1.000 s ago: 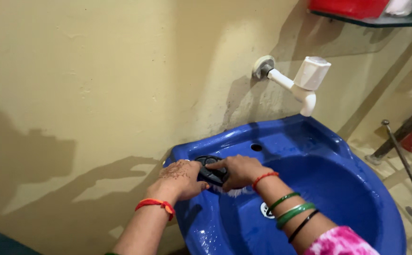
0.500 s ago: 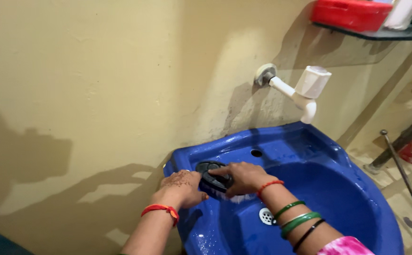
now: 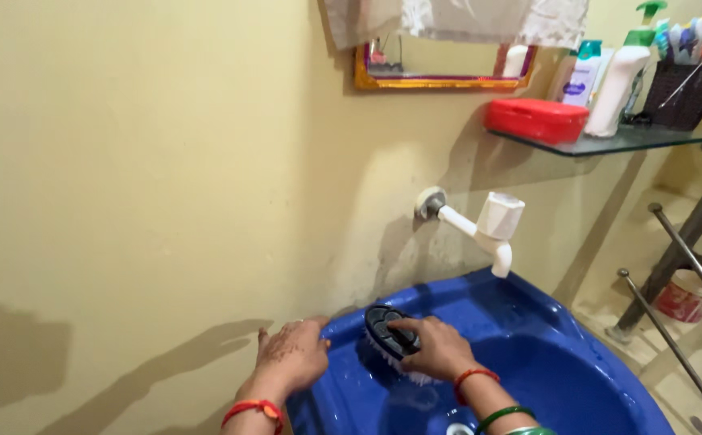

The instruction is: The person scrubs a blue pedestal sink using a small brush. They systematically clean the basin, the flat shelf area, and the drain, repeatedly rinsing the brush under the running tap to remove debris.

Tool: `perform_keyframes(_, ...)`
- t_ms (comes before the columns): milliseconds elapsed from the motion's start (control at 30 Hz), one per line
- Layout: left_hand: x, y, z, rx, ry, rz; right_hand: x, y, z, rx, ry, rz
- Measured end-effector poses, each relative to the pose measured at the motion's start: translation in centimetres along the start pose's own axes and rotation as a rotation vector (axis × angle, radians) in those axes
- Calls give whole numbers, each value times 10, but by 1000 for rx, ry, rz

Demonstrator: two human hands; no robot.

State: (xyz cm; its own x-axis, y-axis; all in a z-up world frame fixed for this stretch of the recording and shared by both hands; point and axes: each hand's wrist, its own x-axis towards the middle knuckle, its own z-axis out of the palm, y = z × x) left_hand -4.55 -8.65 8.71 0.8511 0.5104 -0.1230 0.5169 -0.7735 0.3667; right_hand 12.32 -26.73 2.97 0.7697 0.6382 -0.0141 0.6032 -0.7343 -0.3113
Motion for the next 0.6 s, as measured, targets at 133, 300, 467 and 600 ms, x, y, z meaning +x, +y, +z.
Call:
perform_keyframes(133, 13, -16, -2, -44, 5, 14, 11, -19, 8, 55, 27, 111)
perform_keyframes(300, 28, -30, 1, -92, 11, 157, 26, -25, 19, 80, 65, 259)
perform_keyframes(467, 42, -38, 5, -151, -7, 238, 32, -28, 29, 38, 39, 162)
perform_keyframes(600, 54, -33, 5, -105, -45, 253, 33, -46, 39, 20, -37, -186)
